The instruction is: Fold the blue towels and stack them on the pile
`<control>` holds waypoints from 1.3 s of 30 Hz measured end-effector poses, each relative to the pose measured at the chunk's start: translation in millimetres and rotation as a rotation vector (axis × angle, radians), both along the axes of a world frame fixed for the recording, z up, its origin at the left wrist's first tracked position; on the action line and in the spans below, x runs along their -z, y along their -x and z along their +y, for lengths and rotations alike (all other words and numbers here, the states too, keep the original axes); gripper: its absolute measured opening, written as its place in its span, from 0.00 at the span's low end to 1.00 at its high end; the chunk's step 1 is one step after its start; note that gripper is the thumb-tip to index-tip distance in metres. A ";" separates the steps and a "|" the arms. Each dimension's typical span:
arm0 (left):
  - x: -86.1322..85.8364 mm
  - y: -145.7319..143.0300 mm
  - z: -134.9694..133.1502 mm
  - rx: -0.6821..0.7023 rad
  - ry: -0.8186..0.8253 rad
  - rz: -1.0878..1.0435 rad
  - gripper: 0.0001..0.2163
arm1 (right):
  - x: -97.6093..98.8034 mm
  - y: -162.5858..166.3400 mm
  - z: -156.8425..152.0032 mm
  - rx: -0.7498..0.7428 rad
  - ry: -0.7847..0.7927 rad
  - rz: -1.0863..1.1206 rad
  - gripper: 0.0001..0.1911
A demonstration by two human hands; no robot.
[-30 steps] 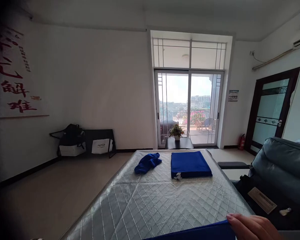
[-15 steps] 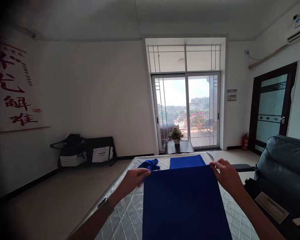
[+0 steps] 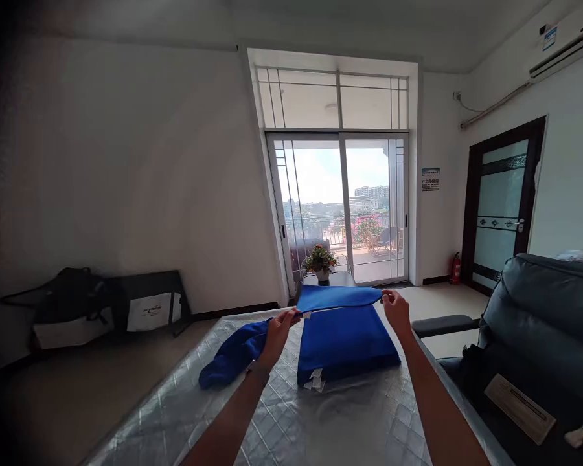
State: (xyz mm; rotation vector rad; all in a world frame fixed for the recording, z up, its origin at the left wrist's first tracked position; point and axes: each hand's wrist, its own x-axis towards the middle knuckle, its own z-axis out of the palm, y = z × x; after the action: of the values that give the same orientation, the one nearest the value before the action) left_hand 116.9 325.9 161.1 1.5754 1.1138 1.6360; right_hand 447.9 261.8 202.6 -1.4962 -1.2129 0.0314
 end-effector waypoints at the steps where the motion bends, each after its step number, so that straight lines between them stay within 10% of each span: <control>1: 28.4 -4.8 -3.7 -0.008 0.038 0.014 0.24 | 25.5 1.4 -2.3 0.011 0.017 0.035 0.18; 4: 95.4 -12.6 -11.3 -0.048 0.121 0.060 0.22 | 90.5 2.4 -6.3 0.040 0.044 0.124 0.19; 8: 131.4 -8.5 -6.3 -0.073 0.153 0.103 0.18 | 142.9 -5.4 3.4 0.063 0.057 0.218 0.26; 32: 128.6 3.3 -3.9 -0.060 0.109 0.563 0.08 | 187.0 -16.6 7.5 0.220 0.287 -0.096 0.10; 39: 116.9 -11.4 -15.0 -0.107 -0.126 0.731 0.12 | 176.0 11.4 15.5 0.242 0.171 -0.558 0.18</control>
State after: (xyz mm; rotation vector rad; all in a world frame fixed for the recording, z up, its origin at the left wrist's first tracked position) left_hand 128.3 310.9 44.2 2.3262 1.4859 1.2197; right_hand 436.5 277.2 26.6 -1.8642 -1.4801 -0.4844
